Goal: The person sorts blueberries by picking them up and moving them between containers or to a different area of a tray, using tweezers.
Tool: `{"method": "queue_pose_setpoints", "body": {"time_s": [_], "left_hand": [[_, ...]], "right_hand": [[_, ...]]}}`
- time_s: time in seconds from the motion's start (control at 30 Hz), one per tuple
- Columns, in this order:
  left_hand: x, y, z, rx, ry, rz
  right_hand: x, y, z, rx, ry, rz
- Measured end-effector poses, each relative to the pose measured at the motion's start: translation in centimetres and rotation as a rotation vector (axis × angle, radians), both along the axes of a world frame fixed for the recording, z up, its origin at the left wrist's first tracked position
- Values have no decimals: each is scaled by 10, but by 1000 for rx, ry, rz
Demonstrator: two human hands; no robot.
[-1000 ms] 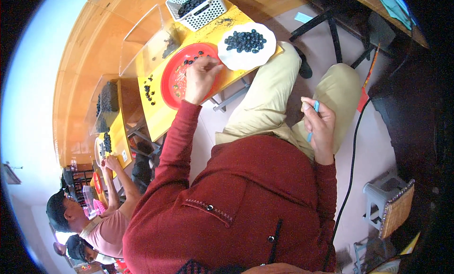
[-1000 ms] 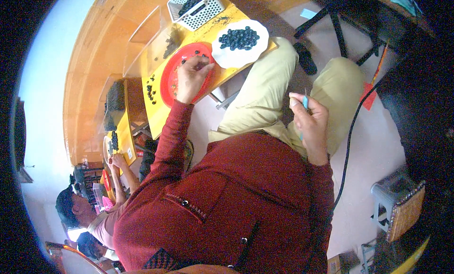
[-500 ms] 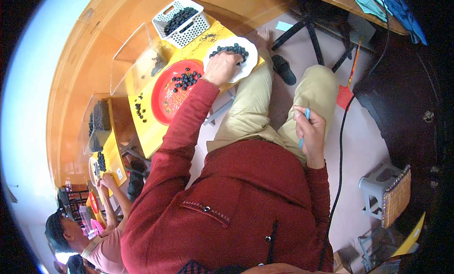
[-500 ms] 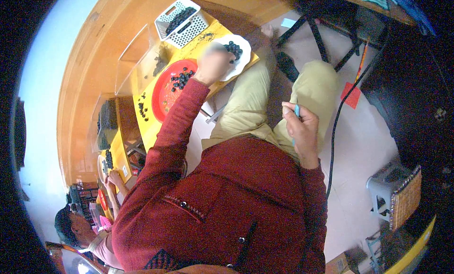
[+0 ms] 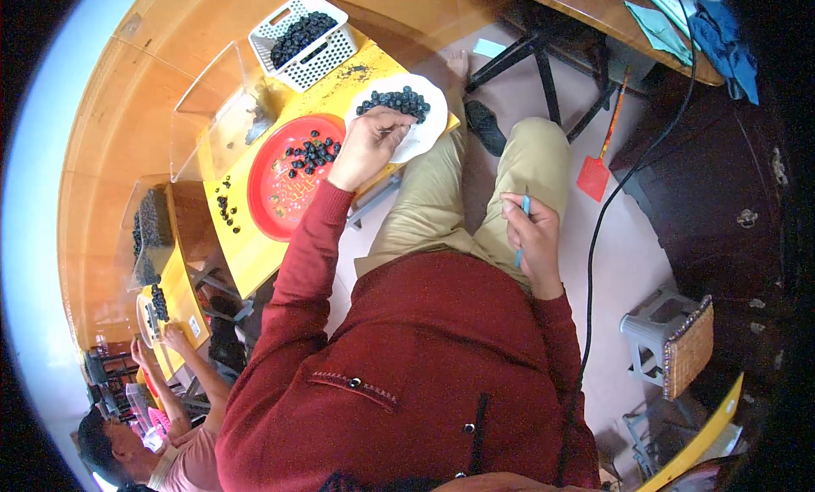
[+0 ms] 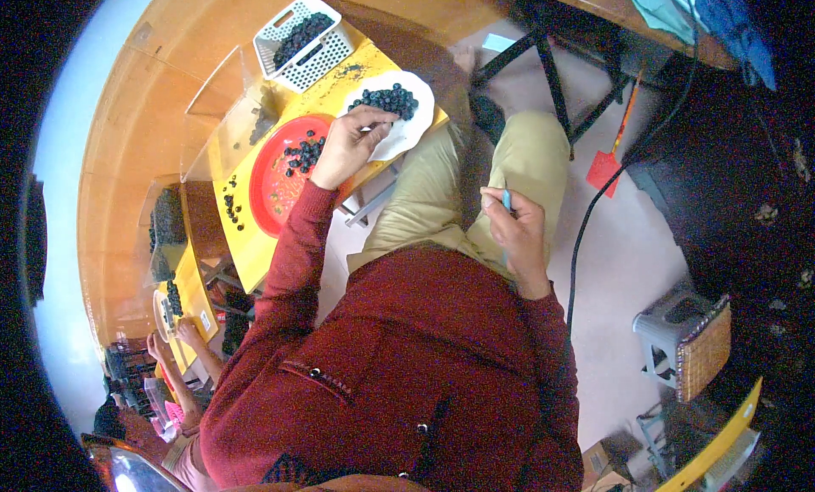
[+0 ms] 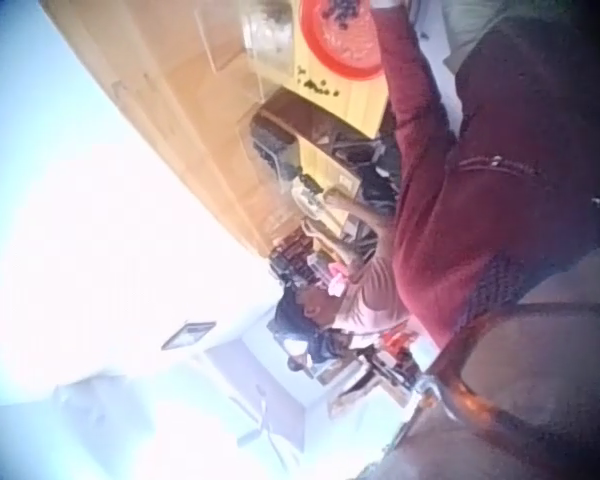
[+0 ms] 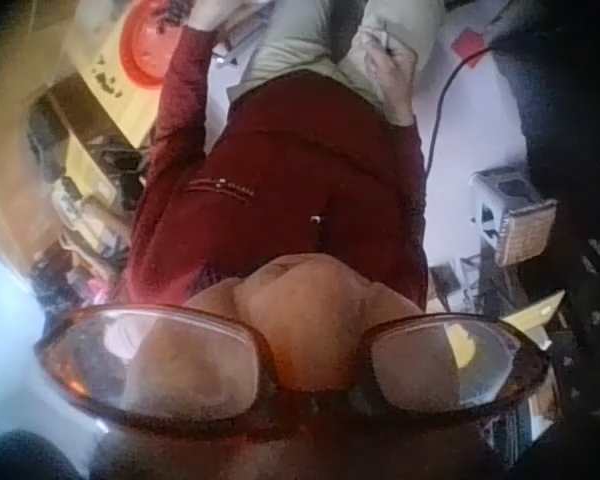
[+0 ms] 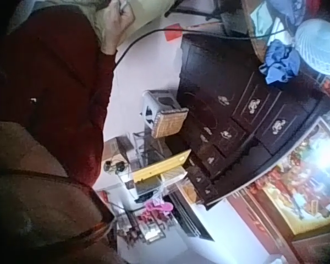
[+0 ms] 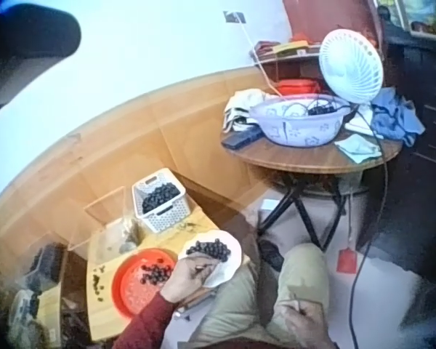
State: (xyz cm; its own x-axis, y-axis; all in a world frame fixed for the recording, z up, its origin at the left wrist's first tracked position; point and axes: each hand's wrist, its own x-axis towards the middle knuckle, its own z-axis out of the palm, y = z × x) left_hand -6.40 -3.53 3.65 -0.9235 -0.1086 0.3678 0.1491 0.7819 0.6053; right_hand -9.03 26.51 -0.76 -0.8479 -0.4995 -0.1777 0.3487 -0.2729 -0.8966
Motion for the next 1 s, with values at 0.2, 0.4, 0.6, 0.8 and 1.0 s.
{"method": "queue_pose_setpoints", "body": {"time_s": [0.2, 0.4, 0.6, 0.8, 1.0], "left_hand": [[7, -1, -8, 519, -51, 77], [10, 9, -6, 1087, -21, 4], [14, 17, 0, 1143, 4, -16], [20, 20, -4, 1166, 40, -28], [31, 21, -3, 1400, 74, -86]], "right_hand": [[-2, -10, 10, 82, 48, 8], [-4, -14, 18, 182, 155, -7], [-10, -19, 27, 186, 150, 38], [-8, -31, 30, 217, 197, 51], [-11, -40, 32, 345, 245, 139]]}}
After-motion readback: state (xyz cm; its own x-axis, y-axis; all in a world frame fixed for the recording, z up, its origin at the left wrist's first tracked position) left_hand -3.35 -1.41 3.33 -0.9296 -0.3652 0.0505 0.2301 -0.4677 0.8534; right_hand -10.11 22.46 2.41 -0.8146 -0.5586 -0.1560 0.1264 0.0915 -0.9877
